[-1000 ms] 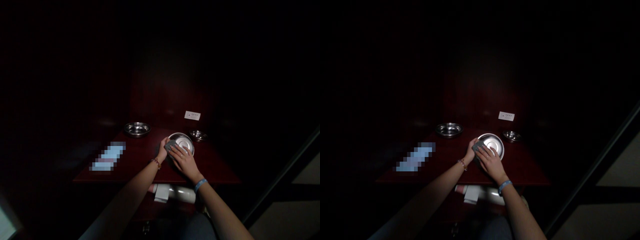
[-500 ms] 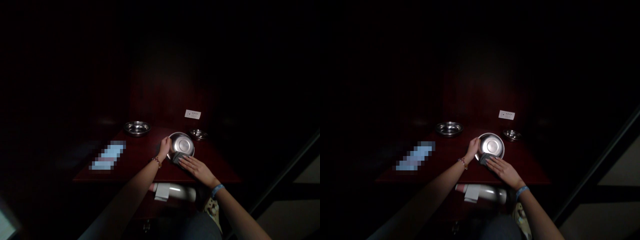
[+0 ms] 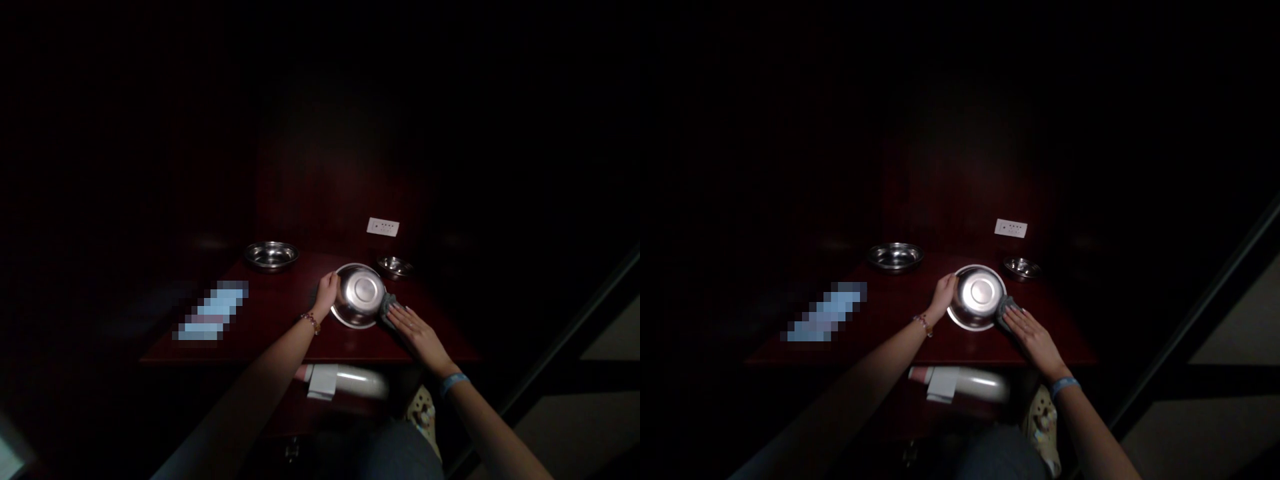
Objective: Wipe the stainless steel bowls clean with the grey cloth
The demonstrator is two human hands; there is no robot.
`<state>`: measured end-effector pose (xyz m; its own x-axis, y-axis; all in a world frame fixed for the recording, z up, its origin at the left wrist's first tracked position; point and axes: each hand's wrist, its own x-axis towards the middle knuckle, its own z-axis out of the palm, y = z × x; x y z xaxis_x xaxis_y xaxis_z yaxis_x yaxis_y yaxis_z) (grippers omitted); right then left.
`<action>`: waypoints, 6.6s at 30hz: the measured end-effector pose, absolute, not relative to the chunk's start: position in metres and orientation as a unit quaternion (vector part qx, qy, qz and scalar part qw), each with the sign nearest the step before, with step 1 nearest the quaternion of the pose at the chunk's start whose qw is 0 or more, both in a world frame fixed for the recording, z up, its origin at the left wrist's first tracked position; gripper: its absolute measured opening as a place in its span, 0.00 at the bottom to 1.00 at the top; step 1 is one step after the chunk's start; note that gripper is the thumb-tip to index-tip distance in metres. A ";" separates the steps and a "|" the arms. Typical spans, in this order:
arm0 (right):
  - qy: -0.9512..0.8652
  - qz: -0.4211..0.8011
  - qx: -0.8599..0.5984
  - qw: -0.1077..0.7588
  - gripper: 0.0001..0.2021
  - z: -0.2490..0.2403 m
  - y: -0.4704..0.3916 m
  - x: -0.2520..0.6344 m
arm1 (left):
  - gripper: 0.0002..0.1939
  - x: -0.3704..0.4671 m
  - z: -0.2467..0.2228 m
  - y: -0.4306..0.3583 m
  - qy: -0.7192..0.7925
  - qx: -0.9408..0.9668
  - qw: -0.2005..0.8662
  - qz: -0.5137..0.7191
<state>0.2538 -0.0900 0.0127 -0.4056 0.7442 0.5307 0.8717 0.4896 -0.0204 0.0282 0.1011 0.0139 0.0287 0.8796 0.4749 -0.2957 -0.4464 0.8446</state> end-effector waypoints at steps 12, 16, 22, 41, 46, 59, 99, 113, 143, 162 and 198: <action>-0.719 -0.207 -0.569 0.341 0.24 0.040 -0.053 0.179 | 0.16 0.027 0.015 0.098 0.264 0.548 0.463 0.645; -0.699 -0.209 -0.579 0.364 0.23 0.049 -0.041 0.155 | 0.16 0.027 0.013 0.100 0.260 0.554 0.446 0.653; -0.737 -0.187 -0.537 0.366 0.24 0.052 -0.037 0.134 | 0.16 0.026 0.015 0.100 0.264 0.557 0.441 0.653; -0.811 -0.181 -0.508 0.226 0.26 0.033 -0.089 0.196 | 0.16 0.031 0.012 0.100 0.254 0.555 0.451 0.651; -0.754 -0.190 -0.558 0.290 0.24 0.035 -0.069 0.198 | 0.16 0.031 0.010 0.101 0.268 0.561 0.441 0.647; -0.698 -0.208 -0.567 0.385 0.23 0.054 -0.016 0.146 | 0.14 0.030 0.015 0.096 0.271 0.553 0.437 0.656; -0.620 -0.146 -0.640 0.429 0.23 0.040 -0.015 0.199 | 0.16 0.033 0.015 0.086 0.299 0.541 0.431 0.657; -0.660 -0.066 -0.645 0.378 0.25 -0.012 -0.044 0.211 | 0.15 0.032 0.011 0.093 0.348 0.530 0.421 0.649; -0.748 -0.145 -0.597 0.253 0.21 -0.008 -0.084 0.151 | 0.16 0.034 0.009 0.095 0.383 0.439 0.514 0.629; -0.728 -0.152 -0.617 0.257 0.18 -0.002 -0.072 0.149 | 0.19 0.037 0.001 0.086 0.272 0.442 0.691 0.504; -0.689 -0.073 -0.636 0.340 0.28 -0.014 -0.066 0.166 | 0.13 0.036 0.007 0.090 0.243 0.342 0.727 0.543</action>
<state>0.1665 -0.0660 -0.0143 0.0388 0.8265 0.5615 0.9260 0.1814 -0.3310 0.0361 0.0902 0.0071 0.2925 0.9561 0.0176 -0.6227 0.1764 0.7623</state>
